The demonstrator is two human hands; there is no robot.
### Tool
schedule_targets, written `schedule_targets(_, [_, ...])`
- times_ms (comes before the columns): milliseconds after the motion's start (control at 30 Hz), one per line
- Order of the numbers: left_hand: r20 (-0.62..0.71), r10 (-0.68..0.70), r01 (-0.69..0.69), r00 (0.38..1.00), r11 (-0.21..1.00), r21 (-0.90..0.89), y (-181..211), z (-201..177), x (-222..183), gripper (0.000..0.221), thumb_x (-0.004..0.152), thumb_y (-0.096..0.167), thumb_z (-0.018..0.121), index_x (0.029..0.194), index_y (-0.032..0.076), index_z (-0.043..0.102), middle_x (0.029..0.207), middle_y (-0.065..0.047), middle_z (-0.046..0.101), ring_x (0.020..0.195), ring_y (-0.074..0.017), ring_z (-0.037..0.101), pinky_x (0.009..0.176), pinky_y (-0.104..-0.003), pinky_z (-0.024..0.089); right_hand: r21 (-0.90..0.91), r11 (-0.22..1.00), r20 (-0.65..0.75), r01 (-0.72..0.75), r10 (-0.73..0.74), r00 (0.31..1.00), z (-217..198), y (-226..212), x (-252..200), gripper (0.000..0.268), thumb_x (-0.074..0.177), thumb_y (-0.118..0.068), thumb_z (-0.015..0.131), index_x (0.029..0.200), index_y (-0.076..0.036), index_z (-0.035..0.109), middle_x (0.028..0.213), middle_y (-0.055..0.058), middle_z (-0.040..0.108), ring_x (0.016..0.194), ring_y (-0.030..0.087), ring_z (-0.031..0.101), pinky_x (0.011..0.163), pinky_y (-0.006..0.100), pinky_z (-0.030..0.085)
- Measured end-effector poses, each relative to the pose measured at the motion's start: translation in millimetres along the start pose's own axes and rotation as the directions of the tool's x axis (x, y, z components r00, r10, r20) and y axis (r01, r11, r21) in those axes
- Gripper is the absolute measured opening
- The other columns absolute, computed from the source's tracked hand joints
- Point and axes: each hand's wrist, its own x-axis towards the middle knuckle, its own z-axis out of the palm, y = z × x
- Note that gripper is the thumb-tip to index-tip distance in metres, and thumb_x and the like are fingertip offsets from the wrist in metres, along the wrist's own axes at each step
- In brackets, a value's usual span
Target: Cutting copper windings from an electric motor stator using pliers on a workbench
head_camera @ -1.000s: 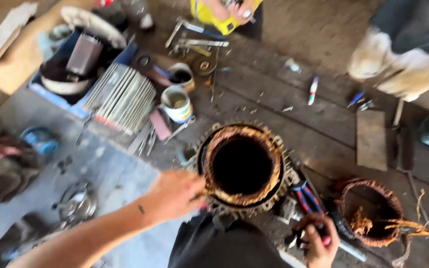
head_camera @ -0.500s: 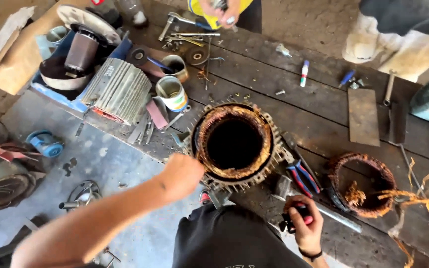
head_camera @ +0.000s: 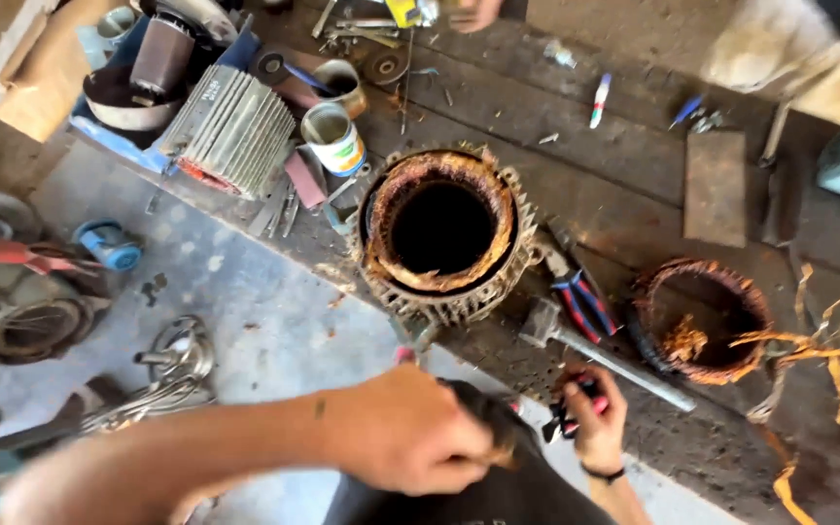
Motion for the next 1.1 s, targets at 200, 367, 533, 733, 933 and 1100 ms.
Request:
schedule_targets(200, [-0.449,-0.484,0.589,0.751,0.799,0.125,-144.4,15.0,-95.1,0.049,0.103,0.052,0.044,0.079,0.015,0.067,0.076,-0.011,0.069,0.078,-0.0393,0.069,0.061,-0.051,0.048,0.064,0.994,0.063,0.094,-0.098,0.993,-16.2,11.3,0.3,0.019,0.090,-0.007,0.070,0.104,0.004,0.063,0.085,0.020,0.066,0.065,0.024,0.068,0.056,0.034,0.055])
schedule_targets(367, [-0.390,-0.842,0.922,0.373,0.382,0.058,-274.8,108.6,-183.1,0.051,0.103,0.049,0.044,0.090,0.010,0.073,0.082,-0.017,0.075,0.087,-0.0452,0.074,0.071,-0.055,0.056,0.058,0.991,0.015,0.117,-0.118,0.993,-26.0,39.3,-2.3,0.024,0.091,-0.004,0.069,0.111,0.007,0.061,0.083,0.021,0.065,0.070,0.025,0.070,0.062,0.034,0.059])
schedule_targets(533, [-0.067,-0.937,0.939,0.343,0.341,0.039,-329.9,199.4,-204.4,0.058,0.093,0.045,0.056,0.149,0.030,0.052,0.123,-0.018,0.076,0.115,-0.0423,0.072,0.096,-0.056,0.056,-0.007,1.000,0.032,-0.003,0.003,0.999,-9.6,26.9,-24.0,0.020,0.091,0.000,0.065,0.110,0.006,0.064,0.081,0.022,0.065,0.068,0.029,0.068,0.061,0.039,0.058])
schedule_targets(733, [-0.538,-0.497,0.467,0.681,0.860,-0.203,-277.7,75.9,-116.8,0.022,0.098,0.010,0.060,0.118,0.016,0.067,0.126,-0.007,0.057,0.118,-0.0270,0.060,0.083,-0.045,0.050,-0.151,0.985,0.025,-0.086,0.091,0.996,26.9,1.6,-33.5,0.020,0.093,-0.010,0.064,0.109,0.000,0.063,0.087,0.013,0.065,0.071,0.022,0.064,0.066,0.033,0.056])
schedule_targets(933, [-0.865,0.304,0.335,0.400,0.830,0.446,-114.0,-99.8,-120.1,0.041,0.110,0.022,0.055,0.144,0.002,0.065,0.114,-0.010,0.078,0.083,-0.0299,0.069,0.077,-0.043,0.055,-0.213,0.966,-0.226,-0.146,0.097,0.969,51.0,8.3,-49.1,0.023,0.095,-0.011,0.067,0.117,-0.004,0.067,0.089,0.007,0.063,0.076,0.013,0.058,0.068,0.025,0.046])
schedule_targets(1100, [-0.696,0.602,0.338,0.391,0.610,0.717,-146.5,-178.0,-94.5,0.031,0.104,0.017,0.055,0.131,0.004,0.065,0.104,-0.009,0.074,0.077,-0.0268,0.066,0.071,-0.040,0.051,-0.217,0.964,-0.465,-0.155,0.038,0.884,67.2,18.8,-61.5,0.026,0.091,-0.012,0.070,0.115,-0.004,0.070,0.094,0.009,0.069,0.079,0.016,0.061,0.075,0.026,0.047])
